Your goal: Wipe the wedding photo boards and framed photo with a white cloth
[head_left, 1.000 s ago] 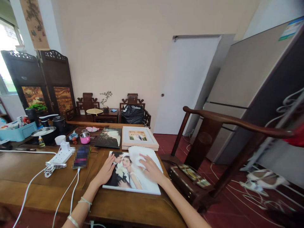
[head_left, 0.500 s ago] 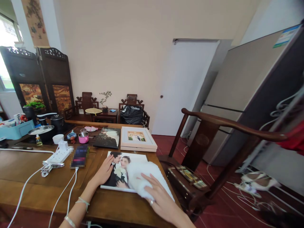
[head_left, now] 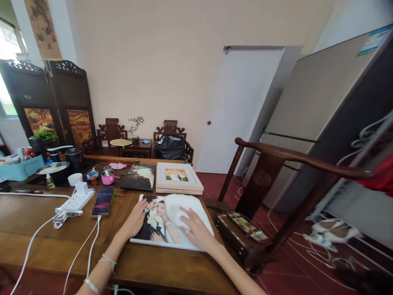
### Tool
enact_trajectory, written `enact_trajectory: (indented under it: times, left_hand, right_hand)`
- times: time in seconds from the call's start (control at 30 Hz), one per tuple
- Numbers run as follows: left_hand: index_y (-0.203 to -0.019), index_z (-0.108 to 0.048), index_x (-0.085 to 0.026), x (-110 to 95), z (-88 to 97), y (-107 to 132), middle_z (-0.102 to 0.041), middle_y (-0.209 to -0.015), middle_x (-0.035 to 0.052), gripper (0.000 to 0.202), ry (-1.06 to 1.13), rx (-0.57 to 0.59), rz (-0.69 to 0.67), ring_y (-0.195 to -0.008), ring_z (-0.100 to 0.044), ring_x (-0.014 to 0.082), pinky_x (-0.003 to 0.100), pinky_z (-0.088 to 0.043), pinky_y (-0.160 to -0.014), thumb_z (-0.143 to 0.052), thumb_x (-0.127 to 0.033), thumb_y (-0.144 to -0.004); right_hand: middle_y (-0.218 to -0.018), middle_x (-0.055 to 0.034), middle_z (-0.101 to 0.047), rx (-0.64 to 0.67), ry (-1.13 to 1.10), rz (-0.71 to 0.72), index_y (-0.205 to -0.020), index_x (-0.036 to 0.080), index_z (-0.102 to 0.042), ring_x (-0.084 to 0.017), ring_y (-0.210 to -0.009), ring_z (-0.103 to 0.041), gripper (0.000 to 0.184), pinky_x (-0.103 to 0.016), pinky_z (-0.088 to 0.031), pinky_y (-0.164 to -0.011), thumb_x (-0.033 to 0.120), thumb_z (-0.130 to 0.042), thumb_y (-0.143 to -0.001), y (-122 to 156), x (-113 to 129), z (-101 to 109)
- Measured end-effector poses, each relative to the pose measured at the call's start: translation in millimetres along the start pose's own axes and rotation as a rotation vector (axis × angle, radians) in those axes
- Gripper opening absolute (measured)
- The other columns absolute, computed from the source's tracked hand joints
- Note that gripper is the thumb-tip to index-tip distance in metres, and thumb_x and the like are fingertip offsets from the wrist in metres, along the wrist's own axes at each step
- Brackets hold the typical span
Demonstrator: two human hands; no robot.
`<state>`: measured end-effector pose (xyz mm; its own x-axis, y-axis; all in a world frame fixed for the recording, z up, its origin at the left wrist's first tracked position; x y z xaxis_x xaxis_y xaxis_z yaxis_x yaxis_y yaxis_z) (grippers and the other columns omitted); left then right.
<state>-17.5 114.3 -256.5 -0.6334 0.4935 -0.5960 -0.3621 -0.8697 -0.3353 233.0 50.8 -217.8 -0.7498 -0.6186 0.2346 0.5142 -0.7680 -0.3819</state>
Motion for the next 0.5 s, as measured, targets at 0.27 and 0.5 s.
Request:
enact_trajectory:
  times: [0.27, 0.5]
  left_hand:
    - [-0.132, -0.041, -0.018, 1.0, 1.1, -0.2, -0.034, -0.144, 0.0092, 0.045, 0.031, -0.025, -0.006, -0.135, -0.026, 0.0202, 0.044, -0.018, -0.112, -0.032, -0.029, -0.090]
    - [-0.132, -0.039, -0.018, -0.2, 3.8, -0.2, -0.032, -0.145, 0.0098, 0.044, 0.020, -0.001, -0.012, -0.136, -0.025, 0.0190, 0.043, -0.017, -0.113, -0.031, -0.028, -0.090]
  right_hand:
    - [-0.139, -0.0056, -0.042, 0.135, -0.042, 0.134, -0.091, 0.021, -0.059, -0.024, -0.135, -0.021, 0.026, -0.052, -0.016, -0.110, 0.009, -0.046, -0.071, 62.3, 60.4, 21.5]
    - [-0.140, -0.0094, -0.040, 0.096, -0.048, 0.044, -0.090, 0.019, -0.059, -0.025, -0.134, -0.023, 0.018, -0.052, -0.015, -0.109, 0.014, -0.051, -0.075, -0.8, 8.3, 10.6]
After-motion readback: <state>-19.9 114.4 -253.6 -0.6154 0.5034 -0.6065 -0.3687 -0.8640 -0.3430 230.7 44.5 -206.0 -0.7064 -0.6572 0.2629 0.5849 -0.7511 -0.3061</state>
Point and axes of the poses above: each hand's wrist, its own y-axis away from the middle knuckle, its own z-axis out of the back of the hand, x = y × z, the point moved 4 cm from there along -y, towards the middle knuckle
